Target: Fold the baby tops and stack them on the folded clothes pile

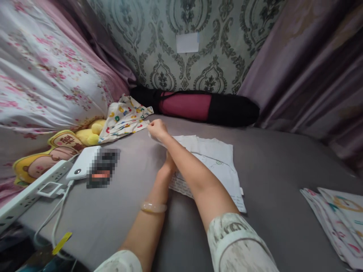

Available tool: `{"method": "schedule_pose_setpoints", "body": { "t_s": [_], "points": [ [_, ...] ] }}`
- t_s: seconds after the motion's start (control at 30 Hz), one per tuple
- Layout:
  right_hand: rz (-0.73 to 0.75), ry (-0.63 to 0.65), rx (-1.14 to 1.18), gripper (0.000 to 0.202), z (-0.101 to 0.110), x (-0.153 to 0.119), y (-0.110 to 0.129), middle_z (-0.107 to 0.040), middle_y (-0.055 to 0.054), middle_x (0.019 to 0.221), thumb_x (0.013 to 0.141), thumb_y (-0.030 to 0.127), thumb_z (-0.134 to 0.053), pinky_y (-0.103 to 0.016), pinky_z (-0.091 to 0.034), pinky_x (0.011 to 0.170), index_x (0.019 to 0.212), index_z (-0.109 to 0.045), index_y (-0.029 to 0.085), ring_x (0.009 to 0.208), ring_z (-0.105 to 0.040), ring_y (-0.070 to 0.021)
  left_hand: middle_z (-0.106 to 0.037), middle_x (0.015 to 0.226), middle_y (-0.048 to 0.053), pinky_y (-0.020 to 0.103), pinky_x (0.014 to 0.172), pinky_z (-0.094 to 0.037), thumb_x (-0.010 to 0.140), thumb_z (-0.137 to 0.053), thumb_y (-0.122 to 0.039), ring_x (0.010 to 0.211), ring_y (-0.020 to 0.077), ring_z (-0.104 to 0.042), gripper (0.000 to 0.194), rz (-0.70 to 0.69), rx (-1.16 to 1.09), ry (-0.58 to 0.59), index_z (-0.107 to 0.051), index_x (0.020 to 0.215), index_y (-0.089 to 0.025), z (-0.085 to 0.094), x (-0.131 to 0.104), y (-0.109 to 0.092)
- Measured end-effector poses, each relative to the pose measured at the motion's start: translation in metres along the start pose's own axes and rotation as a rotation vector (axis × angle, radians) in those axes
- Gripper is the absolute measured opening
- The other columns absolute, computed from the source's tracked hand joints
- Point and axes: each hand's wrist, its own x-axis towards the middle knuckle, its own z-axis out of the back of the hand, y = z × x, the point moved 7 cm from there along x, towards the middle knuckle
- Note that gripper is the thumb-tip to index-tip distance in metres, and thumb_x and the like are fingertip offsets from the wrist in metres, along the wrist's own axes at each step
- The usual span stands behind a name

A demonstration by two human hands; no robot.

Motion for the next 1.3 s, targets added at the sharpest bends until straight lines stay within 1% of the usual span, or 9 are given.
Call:
{"method": "schedule_pose_setpoints", "body": {
  "t_s": [0.07, 0.2, 0.37, 0.5, 0.67, 0.9, 1.0, 1.17, 1.3],
  "points": [
    [-0.052, -0.084, 0.260, 0.013, 0.028, -0.001, -0.009, -0.065, 0.000, 0.066, 0.083, 0.020, -0.057, -0.020, -0.050, 0.061, 0.077, -0.067, 0.016, 0.062, -0.063, -0.0117, -0.061, 0.127, 0.011, 0.060, 0.114, -0.006, 0.081, -0.056, -0.013, 0.130, 0.0311, -0.043, 0.035, -0.001, 0.096, 0.037, -0.060, 0.115, -0.021, -0.004, -0.003, -0.005],
    [-0.100, -0.222, 0.606, 0.010, 0.080, -0.017, -0.030, -0.062, 0.002, 0.065, 0.083, 0.016, -0.055, -0.018, -0.050, 0.057, 0.078, -0.065, 0.015, 0.057, -0.059, -0.0074, -0.057, 0.129, 0.015, 0.065, 0.111, -0.010, 0.090, -0.045, -0.017, 0.132, 0.0291, -0.041, 0.031, -0.022, 0.297, 0.052, -0.054, 0.119, -0.019, -0.005, -0.008, -0.016],
    [-0.185, -0.392, 0.740, 0.012, 0.133, -0.053, -0.076, -0.063, 0.002, 0.067, 0.079, 0.011, -0.054, -0.017, -0.049, 0.053, 0.084, -0.065, 0.015, 0.056, -0.058, -0.0073, -0.048, 0.138, 0.016, 0.066, 0.111, -0.015, 0.092, -0.047, -0.027, 0.136, 0.0294, -0.034, 0.033, -0.048, 0.422, 0.092, -0.048, 0.124, -0.018, -0.014, -0.008, -0.020],
    [-0.244, -0.489, 0.768, 0.017, 0.160, -0.086, -0.116, -0.064, 0.002, 0.069, 0.075, 0.010, -0.054, -0.016, -0.049, 0.053, 0.086, -0.065, 0.016, 0.055, -0.058, -0.0069, -0.035, 0.149, 0.017, 0.065, 0.111, -0.014, 0.093, -0.045, -0.036, 0.141, 0.0303, -0.025, 0.045, -0.043, 0.467, 0.128, -0.041, 0.133, -0.016, -0.023, -0.010, -0.022],
    [-0.357, -0.540, 0.712, 0.028, 0.177, -0.121, -0.166, -0.067, 0.000, 0.074, 0.073, 0.009, -0.050, -0.017, -0.050, 0.055, 0.096, -0.066, 0.016, 0.059, -0.060, -0.0081, -0.039, 0.147, 0.018, 0.066, 0.112, -0.007, 0.096, -0.038, -0.043, 0.138, 0.0295, -0.030, 0.049, -0.087, 0.435, 0.171, -0.038, 0.136, -0.015, -0.031, -0.015, -0.035],
    [-0.503, -0.612, 0.548, 0.039, 0.183, -0.154, -0.223, -0.070, -0.007, 0.091, 0.076, 0.011, -0.050, -0.019, -0.052, 0.055, 0.112, -0.063, 0.014, 0.066, -0.064, -0.0111, -0.057, 0.131, 0.012, 0.064, 0.112, -0.006, 0.096, -0.039, -0.041, 0.126, 0.0263, -0.046, 0.034, -0.145, 0.375, 0.168, -0.053, 0.119, -0.020, -0.025, -0.021, -0.053],
    [-0.545, -0.595, 0.465, 0.048, 0.179, -0.159, -0.235, -0.070, -0.009, 0.095, 0.074, 0.011, -0.052, -0.023, -0.055, 0.059, 0.121, -0.060, 0.013, 0.068, -0.066, -0.0144, -0.066, 0.114, 0.007, 0.062, 0.112, -0.007, 0.096, -0.038, -0.033, 0.114, 0.0234, -0.054, 0.025, -0.161, 0.367, 0.111, -0.061, 0.100, -0.022, -0.017, -0.021, -0.058],
    [-0.597, -0.543, 0.278, 0.054, 0.174, -0.158, -0.246, -0.069, -0.012, 0.103, 0.077, 0.017, -0.053, -0.028, -0.054, 0.059, 0.131, -0.053, 0.012, 0.057, -0.064, -0.0153, -0.070, 0.088, 0.004, 0.051, 0.108, -0.020, 0.095, -0.036, -0.026, 0.093, 0.0201, -0.060, 0.031, -0.123, 0.382, 0.045, -0.065, 0.086, -0.022, -0.009, -0.015, -0.057],
    [-0.558, -0.539, 0.082, 0.049, 0.178, -0.157, -0.247, -0.070, -0.011, 0.099, 0.084, 0.033, -0.053, -0.029, -0.054, 0.064, 0.129, -0.055, 0.014, 0.060, -0.065, -0.0163, -0.069, 0.096, 0.007, 0.041, 0.096, -0.031, 0.097, -0.034, -0.031, 0.097, 0.0210, -0.059, 0.033, -0.043, 0.392, -0.107, -0.065, 0.094, -0.022, 0.001, -0.012, -0.051]
  ]
}}
